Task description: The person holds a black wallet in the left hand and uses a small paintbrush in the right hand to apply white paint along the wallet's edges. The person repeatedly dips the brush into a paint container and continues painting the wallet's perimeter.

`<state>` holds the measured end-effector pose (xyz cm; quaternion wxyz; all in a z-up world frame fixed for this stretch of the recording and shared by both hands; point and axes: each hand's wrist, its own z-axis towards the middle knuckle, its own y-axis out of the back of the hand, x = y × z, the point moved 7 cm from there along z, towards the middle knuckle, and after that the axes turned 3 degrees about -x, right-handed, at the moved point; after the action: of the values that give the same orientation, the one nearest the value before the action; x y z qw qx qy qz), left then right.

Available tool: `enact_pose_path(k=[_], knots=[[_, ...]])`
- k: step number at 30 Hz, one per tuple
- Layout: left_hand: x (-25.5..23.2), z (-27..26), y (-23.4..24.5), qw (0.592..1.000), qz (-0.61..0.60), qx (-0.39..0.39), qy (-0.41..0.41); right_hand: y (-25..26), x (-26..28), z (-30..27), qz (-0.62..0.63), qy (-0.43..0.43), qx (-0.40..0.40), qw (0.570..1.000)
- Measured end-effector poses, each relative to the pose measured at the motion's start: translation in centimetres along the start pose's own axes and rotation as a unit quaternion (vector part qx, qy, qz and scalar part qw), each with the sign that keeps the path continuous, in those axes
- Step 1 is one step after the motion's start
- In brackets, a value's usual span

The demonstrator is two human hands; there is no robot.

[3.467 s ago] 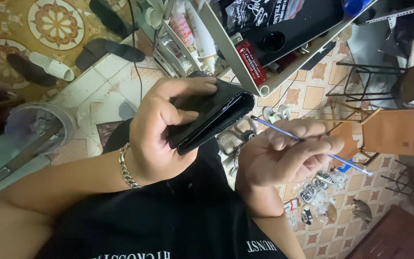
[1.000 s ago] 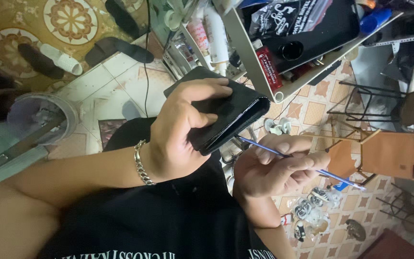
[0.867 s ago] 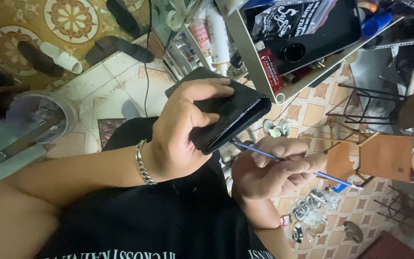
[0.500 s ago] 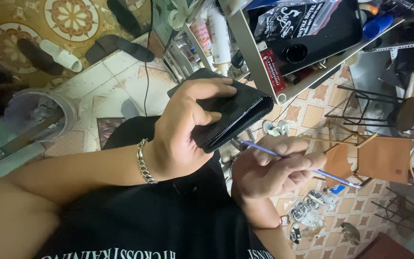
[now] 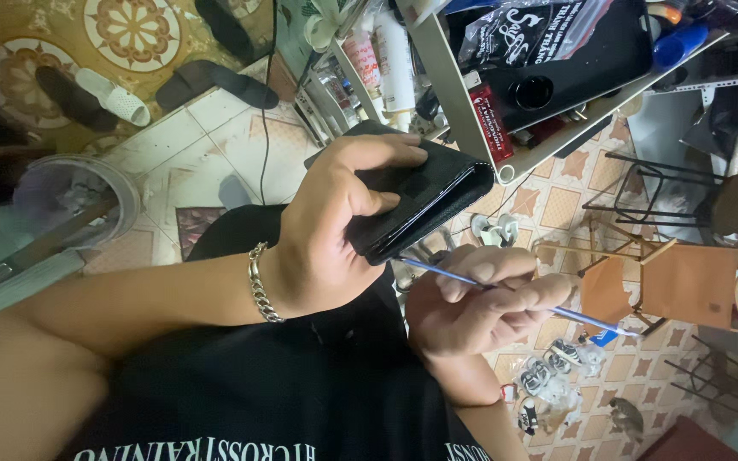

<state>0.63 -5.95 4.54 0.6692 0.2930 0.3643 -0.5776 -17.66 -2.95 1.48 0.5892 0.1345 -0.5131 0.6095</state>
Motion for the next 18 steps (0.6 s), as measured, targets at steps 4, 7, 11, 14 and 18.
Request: enact_pose_path(k=[4,7,11,14,18], knots=[[0.1,0.1,0.0,1.000,-0.004,0.018,0.003,0.6,-0.2,0.1,0.011,0.000,-0.012,1.000],[0.1,0.1,0.1,1.000,-0.003,0.014,-0.005,2.0,-0.5,-0.2,0.019,0.010,-0.021,1.000],[0.3,0.0,0.1,1.000,0.000,0.006,-0.003,2.3,0.0,-0.6,0.054,0.022,0.014,0.998],[0.4,0.0,0.0,1.000,-0.010,0.016,0.002,1.7,0.5,-0.9,0.029,0.040,0.010,0.999],[0.5,-0.1,-0.1,1.000,-0.011,0.015,0.007,2.4,0.4,-1.1,0.058,0.051,0.018,0.997]])
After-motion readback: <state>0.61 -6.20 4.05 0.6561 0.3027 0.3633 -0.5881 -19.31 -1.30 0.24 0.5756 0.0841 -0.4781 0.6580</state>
